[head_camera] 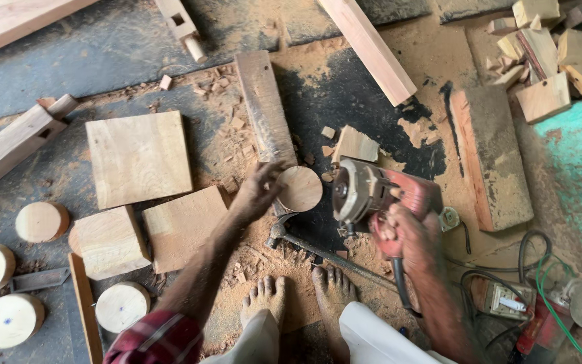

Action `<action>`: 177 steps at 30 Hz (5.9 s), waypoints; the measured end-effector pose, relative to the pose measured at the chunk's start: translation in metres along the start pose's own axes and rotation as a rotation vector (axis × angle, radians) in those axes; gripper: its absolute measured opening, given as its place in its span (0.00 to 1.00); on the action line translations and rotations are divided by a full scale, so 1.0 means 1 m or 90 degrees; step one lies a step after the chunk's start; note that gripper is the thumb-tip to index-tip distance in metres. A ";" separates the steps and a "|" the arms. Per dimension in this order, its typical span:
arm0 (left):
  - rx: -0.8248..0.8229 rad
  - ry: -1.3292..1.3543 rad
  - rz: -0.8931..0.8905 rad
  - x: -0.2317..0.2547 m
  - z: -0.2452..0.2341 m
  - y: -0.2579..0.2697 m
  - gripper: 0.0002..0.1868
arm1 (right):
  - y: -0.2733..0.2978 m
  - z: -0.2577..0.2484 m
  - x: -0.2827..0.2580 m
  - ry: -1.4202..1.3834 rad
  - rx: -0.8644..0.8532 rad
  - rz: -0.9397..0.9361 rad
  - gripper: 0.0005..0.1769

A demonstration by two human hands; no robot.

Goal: The person uses a hand-held power sander to smooth small wooden pieces, while another person holds the pieces steady on the floor.

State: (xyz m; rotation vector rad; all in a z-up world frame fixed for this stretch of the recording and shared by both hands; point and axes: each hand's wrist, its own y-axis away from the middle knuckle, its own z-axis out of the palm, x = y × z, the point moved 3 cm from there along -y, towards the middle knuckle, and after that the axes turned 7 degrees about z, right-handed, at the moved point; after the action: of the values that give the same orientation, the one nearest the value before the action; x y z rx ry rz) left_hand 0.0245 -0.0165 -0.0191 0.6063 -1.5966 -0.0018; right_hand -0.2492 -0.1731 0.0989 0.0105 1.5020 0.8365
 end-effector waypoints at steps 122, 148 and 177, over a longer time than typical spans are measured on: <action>0.594 -0.477 -0.035 -0.022 -0.193 0.183 0.61 | 0.000 0.118 0.045 0.558 -0.254 -0.302 0.34; 0.162 -0.415 -0.014 0.022 -0.034 -0.019 0.50 | -0.193 -0.263 -0.084 0.092 0.179 -0.152 0.16; 0.229 -0.479 0.134 0.005 -0.015 -0.072 0.32 | -0.072 0.023 -0.007 0.122 -0.062 0.060 0.10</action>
State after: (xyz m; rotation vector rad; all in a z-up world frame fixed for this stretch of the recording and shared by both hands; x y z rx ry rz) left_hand 0.0651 -0.0748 -0.0376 0.7611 -2.4169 0.2444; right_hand -0.1945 -0.2178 0.0726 -0.0724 1.6478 1.0090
